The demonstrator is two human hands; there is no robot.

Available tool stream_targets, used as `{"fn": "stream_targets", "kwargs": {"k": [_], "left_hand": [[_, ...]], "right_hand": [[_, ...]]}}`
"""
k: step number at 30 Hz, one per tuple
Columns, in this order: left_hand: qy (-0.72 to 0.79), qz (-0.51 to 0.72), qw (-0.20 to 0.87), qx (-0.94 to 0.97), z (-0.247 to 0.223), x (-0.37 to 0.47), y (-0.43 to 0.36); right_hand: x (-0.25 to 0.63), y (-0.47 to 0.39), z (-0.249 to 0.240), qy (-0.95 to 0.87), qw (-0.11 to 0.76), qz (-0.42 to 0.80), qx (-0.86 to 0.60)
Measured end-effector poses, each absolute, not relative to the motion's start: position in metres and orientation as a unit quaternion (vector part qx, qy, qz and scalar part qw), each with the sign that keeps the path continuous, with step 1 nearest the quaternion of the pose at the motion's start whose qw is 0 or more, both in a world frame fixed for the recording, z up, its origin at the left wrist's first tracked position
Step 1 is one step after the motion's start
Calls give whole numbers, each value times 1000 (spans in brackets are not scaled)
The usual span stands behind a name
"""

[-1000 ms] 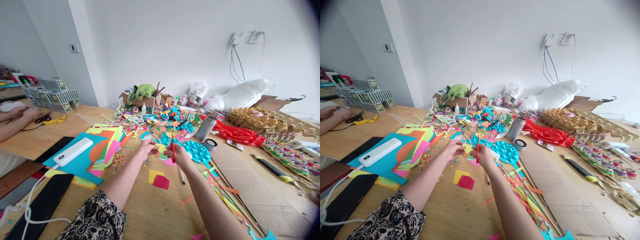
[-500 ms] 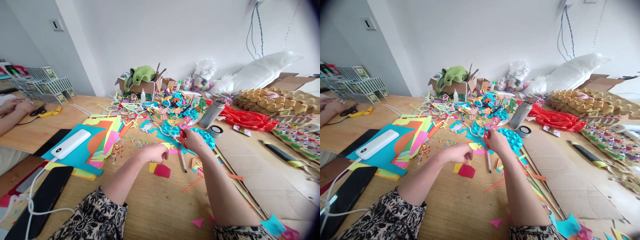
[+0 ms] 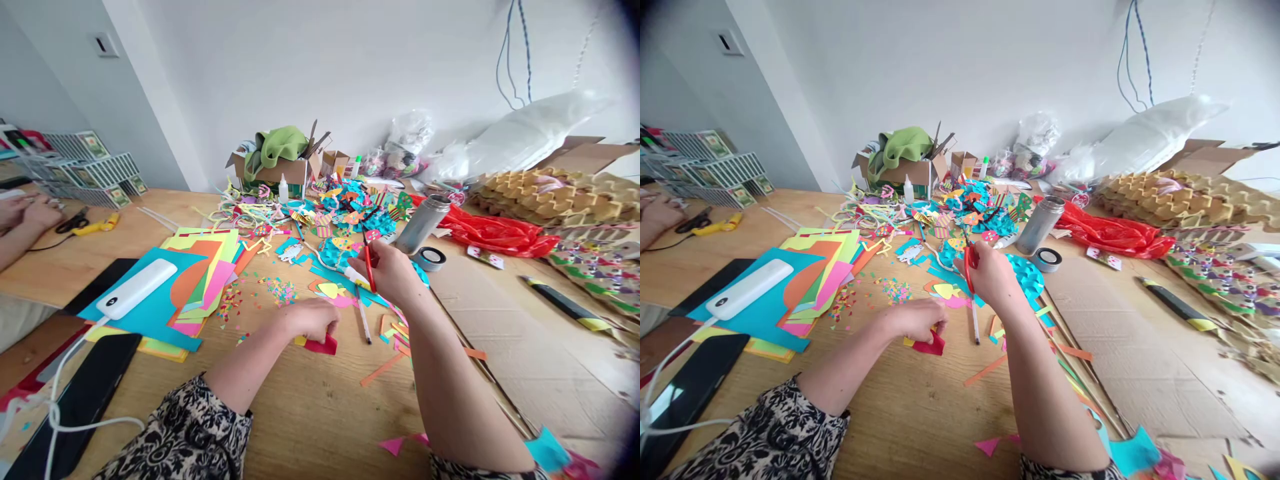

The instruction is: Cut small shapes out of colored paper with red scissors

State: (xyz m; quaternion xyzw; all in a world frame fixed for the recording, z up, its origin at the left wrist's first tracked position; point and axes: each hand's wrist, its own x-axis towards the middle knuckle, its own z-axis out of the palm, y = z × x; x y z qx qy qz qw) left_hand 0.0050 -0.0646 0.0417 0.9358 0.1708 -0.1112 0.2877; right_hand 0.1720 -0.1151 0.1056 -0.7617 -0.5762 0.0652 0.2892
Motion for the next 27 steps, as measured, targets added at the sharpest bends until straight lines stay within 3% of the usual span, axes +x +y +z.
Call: {"fn": "stream_targets", "kwargs": {"k": [3,6,10,13,20,24,27], "left_hand": [[169,-146,289,931,43,6,-64],[182,-127,391,893,43,5,-57],[214,38,633,743,48,-3,-41],[266,194,710,622,58,-11,-28],[350,393,724,446,65,-16,-15],[367,418,719,418,60,-18,-9],[395,365,725,430,51,-21,-5]], "right_hand": [[173,-116,105,-578,304,79,-753],[173,-115,104,-582,325,109,-737],[172,-116,105,-559,401,191,-700],[168,-116,105,-522,460,262,-668],[149,-90,98,-537,443,373,-613],[134,-66,85,-513,493,401,-577],[128,-51,68,-499,508,406,-572]]}}
